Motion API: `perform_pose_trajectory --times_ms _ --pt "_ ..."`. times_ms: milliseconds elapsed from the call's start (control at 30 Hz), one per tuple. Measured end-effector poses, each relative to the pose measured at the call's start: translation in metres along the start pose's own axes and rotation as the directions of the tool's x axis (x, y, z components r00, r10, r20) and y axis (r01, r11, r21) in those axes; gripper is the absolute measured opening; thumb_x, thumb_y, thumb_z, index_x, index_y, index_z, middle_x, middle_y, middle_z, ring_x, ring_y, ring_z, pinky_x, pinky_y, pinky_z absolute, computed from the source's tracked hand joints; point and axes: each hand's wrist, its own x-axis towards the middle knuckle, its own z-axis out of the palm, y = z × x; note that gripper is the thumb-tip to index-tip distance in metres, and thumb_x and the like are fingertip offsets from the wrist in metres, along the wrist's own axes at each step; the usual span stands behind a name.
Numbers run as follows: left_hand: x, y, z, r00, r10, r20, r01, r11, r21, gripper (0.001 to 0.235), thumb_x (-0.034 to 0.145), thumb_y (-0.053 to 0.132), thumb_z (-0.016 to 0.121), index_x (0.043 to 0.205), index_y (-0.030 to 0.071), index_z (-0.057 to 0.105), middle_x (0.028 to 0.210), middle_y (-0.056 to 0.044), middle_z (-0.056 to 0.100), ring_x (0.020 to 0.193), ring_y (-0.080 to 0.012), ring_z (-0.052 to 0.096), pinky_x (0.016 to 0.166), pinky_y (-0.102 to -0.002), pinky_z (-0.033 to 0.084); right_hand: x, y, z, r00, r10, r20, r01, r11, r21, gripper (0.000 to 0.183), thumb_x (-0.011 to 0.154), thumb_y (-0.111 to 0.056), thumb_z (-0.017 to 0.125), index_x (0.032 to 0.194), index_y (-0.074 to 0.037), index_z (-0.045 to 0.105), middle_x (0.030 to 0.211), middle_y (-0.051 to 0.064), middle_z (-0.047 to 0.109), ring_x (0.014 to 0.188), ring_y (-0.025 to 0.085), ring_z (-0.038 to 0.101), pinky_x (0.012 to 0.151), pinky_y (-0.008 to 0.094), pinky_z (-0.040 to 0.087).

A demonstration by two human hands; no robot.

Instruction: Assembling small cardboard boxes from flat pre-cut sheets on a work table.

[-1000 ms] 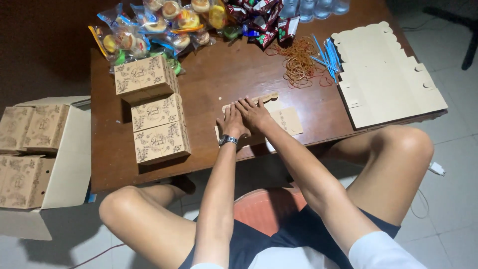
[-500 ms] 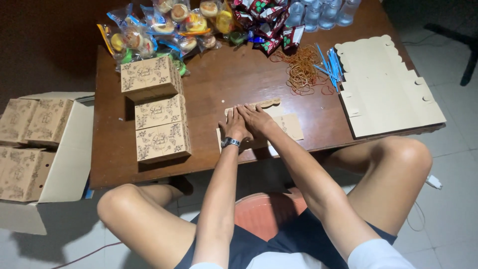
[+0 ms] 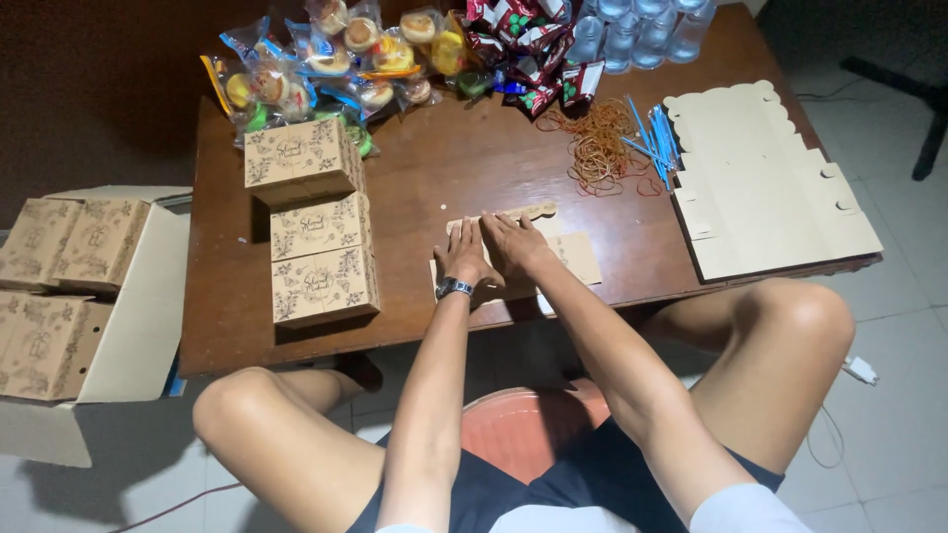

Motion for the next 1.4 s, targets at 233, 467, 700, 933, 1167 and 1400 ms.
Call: perform_pose_trajectory --times_ms 233,467,700,933,1167,1400 --pt "-0.016 0.005 -0.015 1.000 -0.002 0.007 0.002 1.000 -0.031 0.141 0.054 0.062 0.088 0.163 0.012 0.015 0.173 -0.005 0.011 0.159 -0.0237 0.006 0.119 -0.071 0.021 0.008 0.015 0.015 0.998 0.069 -0.013 -0.070 0.997 -0.030 0.125 0.064 -0.042 0.079 0.163 -0.011 0.010 0.166 0.007 0.035 0.155 0.026 0.028 0.123 0.058 0.022" --pt "-0.005 0.000 -0.006 1.000 0.001 0.009 -0.001 1.000 0.000 0.145 0.052 0.066 0.089 0.163 0.013 0.013 0.173 -0.004 0.008 0.159 -0.0225 0.005 0.117 -0.072 0.023 -0.006 0.038 0.019 0.983 0.180 -0.047 -0.176 0.981 0.079 0.131 0.066 -0.073 0.073 0.163 -0.008 0.014 0.166 0.011 0.036 0.156 0.026 0.027 0.125 0.058 0.020" --pt "-0.008 0.001 -0.008 1.000 -0.004 0.012 0.005 1.000 -0.013 0.145 0.051 0.064 0.091 0.163 0.013 0.013 0.173 -0.004 0.007 0.159 -0.0219 0.004 0.118 -0.072 0.021 -0.038 0.038 -0.006 0.958 0.282 -0.050 -0.267 0.942 0.202 0.138 0.066 -0.081 0.071 0.164 -0.004 0.013 0.166 0.014 0.034 0.157 0.027 0.025 0.126 0.058 0.018" --pt "-0.010 0.012 -0.012 1.000 -0.010 0.019 0.010 1.000 -0.014 0.144 0.052 0.057 0.093 0.162 0.012 0.013 0.172 -0.007 0.008 0.158 -0.0249 0.005 0.113 -0.079 0.025 -0.034 0.049 0.002 0.954 0.296 -0.054 -0.276 0.931 0.237 0.142 0.063 -0.082 0.075 0.164 -0.003 0.014 0.167 0.016 0.032 0.157 0.029 0.024 0.125 0.060 0.023" --pt "0.022 0.059 -0.003 0.974 0.224 -0.035 -0.218 0.968 0.122 0.114 0.069 0.009 0.081 0.161 0.016 0.016 0.170 -0.004 0.016 0.156 -0.0249 0.011 0.117 -0.073 0.018 -0.014 0.063 0.021 0.965 0.260 -0.034 -0.254 0.960 0.120 0.132 0.063 -0.083 0.070 0.166 -0.018 0.019 0.171 0.010 0.022 0.158 0.032 0.019 0.121 0.066 0.023" --pt "0.067 0.060 0.028 0.948 0.317 0.040 -0.320 0.940 0.120 0.144 0.059 0.032 0.093 0.165 0.017 -0.003 0.173 -0.004 0.006 0.159 -0.0259 0.005 0.125 -0.064 0.006 -0.019 0.063 0.020 0.968 0.252 -0.014 -0.246 0.956 0.160 0.128 0.067 -0.065 0.076 0.166 -0.013 0.014 0.173 0.010 0.017 0.159 0.032 0.017 0.120 0.068 0.023"
